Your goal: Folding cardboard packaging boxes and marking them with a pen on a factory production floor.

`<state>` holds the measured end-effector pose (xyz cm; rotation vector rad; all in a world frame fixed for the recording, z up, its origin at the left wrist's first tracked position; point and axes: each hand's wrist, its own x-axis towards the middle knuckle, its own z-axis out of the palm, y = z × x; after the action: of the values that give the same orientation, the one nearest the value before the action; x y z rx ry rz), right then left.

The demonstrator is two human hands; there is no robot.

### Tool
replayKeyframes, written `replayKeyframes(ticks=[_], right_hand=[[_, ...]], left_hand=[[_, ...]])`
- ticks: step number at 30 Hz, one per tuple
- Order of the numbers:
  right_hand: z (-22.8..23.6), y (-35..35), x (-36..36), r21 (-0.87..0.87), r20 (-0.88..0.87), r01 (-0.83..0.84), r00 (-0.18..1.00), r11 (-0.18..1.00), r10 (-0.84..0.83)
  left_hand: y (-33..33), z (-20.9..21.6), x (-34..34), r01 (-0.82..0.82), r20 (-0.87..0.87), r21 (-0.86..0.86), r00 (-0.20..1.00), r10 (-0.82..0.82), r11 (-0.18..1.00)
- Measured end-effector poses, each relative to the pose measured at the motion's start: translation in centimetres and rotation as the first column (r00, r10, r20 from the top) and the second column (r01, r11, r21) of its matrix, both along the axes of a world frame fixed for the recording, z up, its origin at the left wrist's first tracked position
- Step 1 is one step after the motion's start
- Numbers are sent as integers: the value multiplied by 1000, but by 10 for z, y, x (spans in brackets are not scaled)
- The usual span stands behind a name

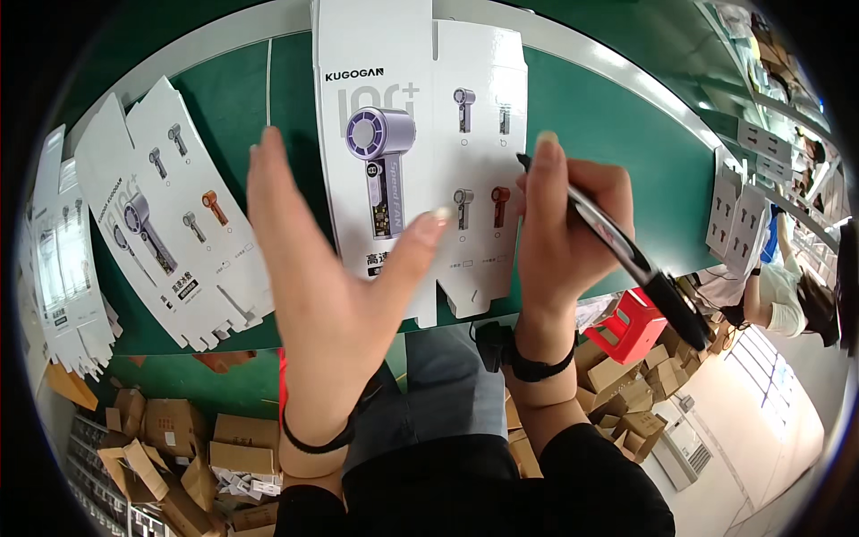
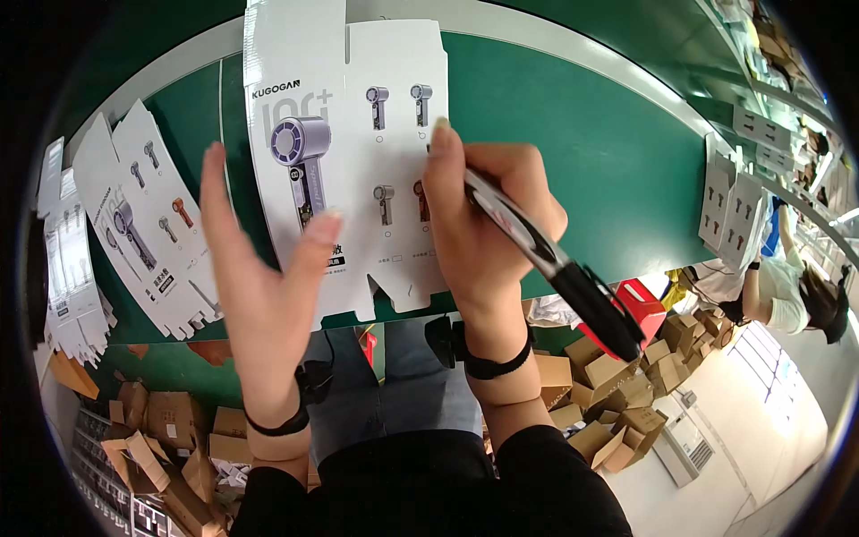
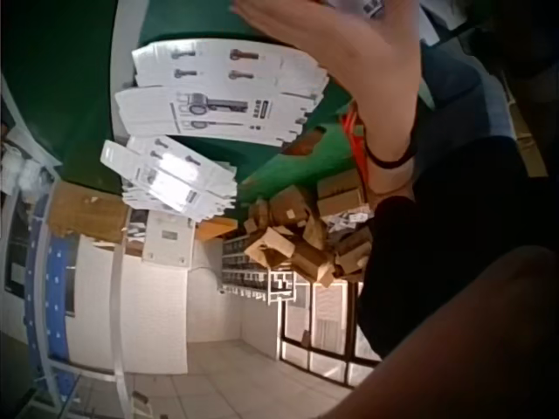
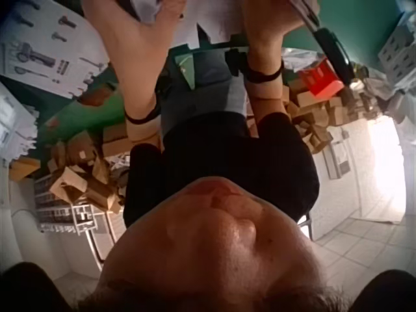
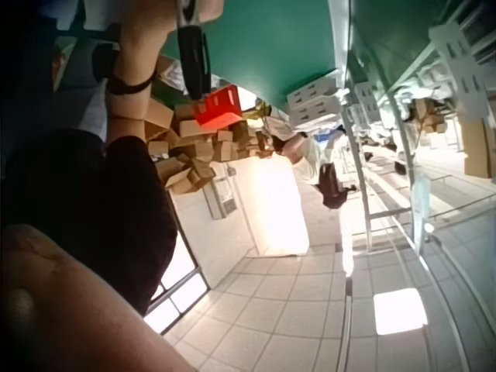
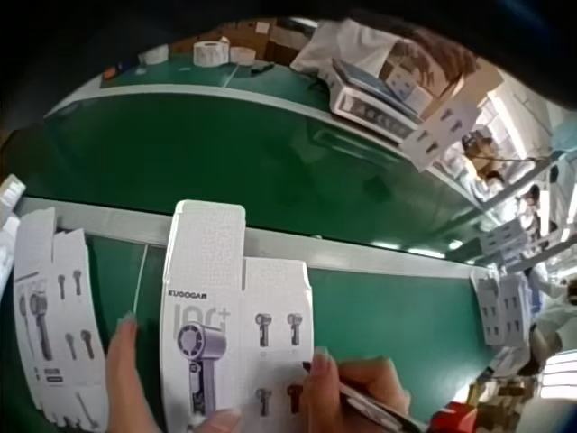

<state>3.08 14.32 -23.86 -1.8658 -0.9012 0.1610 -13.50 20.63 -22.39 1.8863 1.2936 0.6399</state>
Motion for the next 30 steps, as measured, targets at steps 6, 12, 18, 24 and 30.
replayKeyframes(ticks=[6,12,18,24,30], right_hand=[[17,-53,-34,24,-58,9,998,1000,-7],[9,-63,-41,-5,-20,-72,997,997,72],[8,-23,-10,72,-195,99,977,992,-84],[4,3,1,86,-52,53,997,995,-49],[12,-21,-16,55,-109,51,993,997,-45]], left_hand=[[-8,-16,12,-18,48,-153,999,25,988],[-9,-14,-3,-49,225,88,974,28,995],[31,34,-95,-415,154,-243,876,457,877],[11,24,-47,-48,-36,-18,998,47,999],[-5,-19,13,-5,-26,-3,1000,5,1000]])
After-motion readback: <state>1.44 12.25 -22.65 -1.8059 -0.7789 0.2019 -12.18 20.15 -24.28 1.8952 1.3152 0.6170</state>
